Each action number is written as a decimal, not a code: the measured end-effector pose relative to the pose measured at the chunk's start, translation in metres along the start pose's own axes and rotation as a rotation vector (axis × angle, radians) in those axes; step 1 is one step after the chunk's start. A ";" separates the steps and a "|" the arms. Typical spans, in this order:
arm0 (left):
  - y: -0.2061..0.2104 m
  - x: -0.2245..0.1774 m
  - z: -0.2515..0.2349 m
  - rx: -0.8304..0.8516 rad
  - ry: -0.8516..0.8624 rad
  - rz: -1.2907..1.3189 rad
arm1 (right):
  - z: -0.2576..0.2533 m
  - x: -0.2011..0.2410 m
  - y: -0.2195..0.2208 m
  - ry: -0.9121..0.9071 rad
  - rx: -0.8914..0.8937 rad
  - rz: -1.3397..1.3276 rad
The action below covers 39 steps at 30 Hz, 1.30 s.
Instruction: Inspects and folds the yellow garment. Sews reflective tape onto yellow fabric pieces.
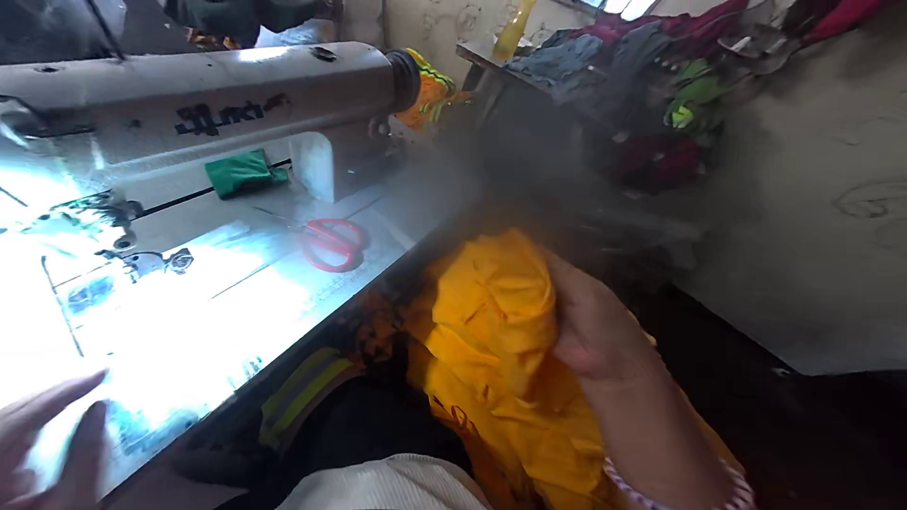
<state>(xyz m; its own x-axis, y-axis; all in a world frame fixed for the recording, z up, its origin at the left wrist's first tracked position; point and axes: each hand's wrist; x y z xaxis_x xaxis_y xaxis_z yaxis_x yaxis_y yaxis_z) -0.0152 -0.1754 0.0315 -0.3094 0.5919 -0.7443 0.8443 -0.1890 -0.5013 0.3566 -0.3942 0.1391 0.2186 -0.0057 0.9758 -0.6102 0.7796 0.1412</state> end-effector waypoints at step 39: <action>-0.186 -0.050 -0.074 0.081 0.043 -0.678 | -0.058 0.049 0.234 -1.162 0.848 0.894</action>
<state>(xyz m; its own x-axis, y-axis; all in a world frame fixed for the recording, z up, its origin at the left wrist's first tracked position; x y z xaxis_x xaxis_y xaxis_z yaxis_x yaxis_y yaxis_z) -0.1242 -0.1125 0.1947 -0.7394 0.6303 -0.2366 0.4339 0.1774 -0.8833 0.2684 -0.1758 0.2107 -0.7941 -0.5054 0.3376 -0.5150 0.2646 -0.8153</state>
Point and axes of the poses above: each hand's wrist, its own z-axis away from the middle knuckle, its own y-axis out of the palm, x = y × z, and after that the axes turned 5 degrees about -z, right-handed
